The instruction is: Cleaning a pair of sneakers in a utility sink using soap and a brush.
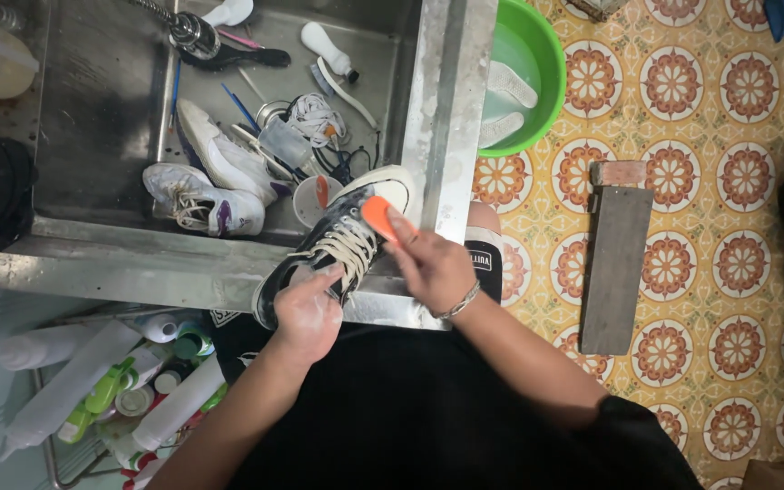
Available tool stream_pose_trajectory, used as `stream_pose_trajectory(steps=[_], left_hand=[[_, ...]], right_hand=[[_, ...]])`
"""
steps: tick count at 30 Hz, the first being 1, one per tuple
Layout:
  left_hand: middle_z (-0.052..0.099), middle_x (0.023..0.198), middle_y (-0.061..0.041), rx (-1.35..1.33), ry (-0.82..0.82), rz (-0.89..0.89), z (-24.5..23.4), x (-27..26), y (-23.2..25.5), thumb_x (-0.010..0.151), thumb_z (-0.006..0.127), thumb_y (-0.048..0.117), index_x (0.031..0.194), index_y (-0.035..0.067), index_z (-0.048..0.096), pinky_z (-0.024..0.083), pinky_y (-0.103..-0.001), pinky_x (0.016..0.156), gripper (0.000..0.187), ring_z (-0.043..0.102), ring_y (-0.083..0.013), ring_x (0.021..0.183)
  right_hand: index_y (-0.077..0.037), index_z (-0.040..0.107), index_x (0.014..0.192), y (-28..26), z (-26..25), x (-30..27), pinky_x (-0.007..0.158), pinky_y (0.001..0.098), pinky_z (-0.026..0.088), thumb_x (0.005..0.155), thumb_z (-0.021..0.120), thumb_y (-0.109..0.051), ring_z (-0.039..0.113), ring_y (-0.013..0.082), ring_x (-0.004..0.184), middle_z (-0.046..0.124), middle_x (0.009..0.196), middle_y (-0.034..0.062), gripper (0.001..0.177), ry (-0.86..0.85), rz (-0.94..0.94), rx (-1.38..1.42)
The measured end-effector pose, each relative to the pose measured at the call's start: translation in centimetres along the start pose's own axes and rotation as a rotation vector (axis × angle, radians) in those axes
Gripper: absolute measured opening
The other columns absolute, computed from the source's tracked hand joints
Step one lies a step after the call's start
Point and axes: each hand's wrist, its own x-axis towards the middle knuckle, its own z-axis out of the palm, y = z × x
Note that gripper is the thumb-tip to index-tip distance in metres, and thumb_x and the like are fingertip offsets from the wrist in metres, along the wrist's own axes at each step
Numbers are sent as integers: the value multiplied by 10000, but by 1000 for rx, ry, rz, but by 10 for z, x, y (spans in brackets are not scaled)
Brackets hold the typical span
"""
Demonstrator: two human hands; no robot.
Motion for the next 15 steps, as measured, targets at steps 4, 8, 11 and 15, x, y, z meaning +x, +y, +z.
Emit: stream_pose_trajectory(steps=[4,8,11,15], left_hand=[[726,1178,-97,-181,-48,-6,-54,13,-21,1041,629,40,1189,15,650,451,-295,603,152,636,-176,898],[693,1224,-116,-103,-74,45,-1,5,-6,959,576,44,1204,-27,645,469,-319,1024,264,637,-196,1184],[665,1295,-129,-76,-129,79,2,3,-4,992,563,28,1275,-50,617,429,-352,1097,299,601,-213,1251],[623,1367,-163,-132,-149,66,21,2,2,1033,516,121,1352,-88,560,405,-401,1156,384,569,-256,1313]], right_hand=[[-37,703,1328,41,-4,1,556,416,461,910,761,-147,555,263,435,663,590,86,436,-21,84,-182],[-87,705,1209,13,7,-13,561,365,538,989,734,-243,651,241,539,649,654,105,271,-58,205,9],[-47,652,1401,12,-6,4,526,385,525,972,717,-218,644,264,523,655,661,123,466,-54,153,-34],[-155,702,976,27,14,-17,547,361,549,976,763,-258,659,251,541,678,684,100,119,-79,101,4]])
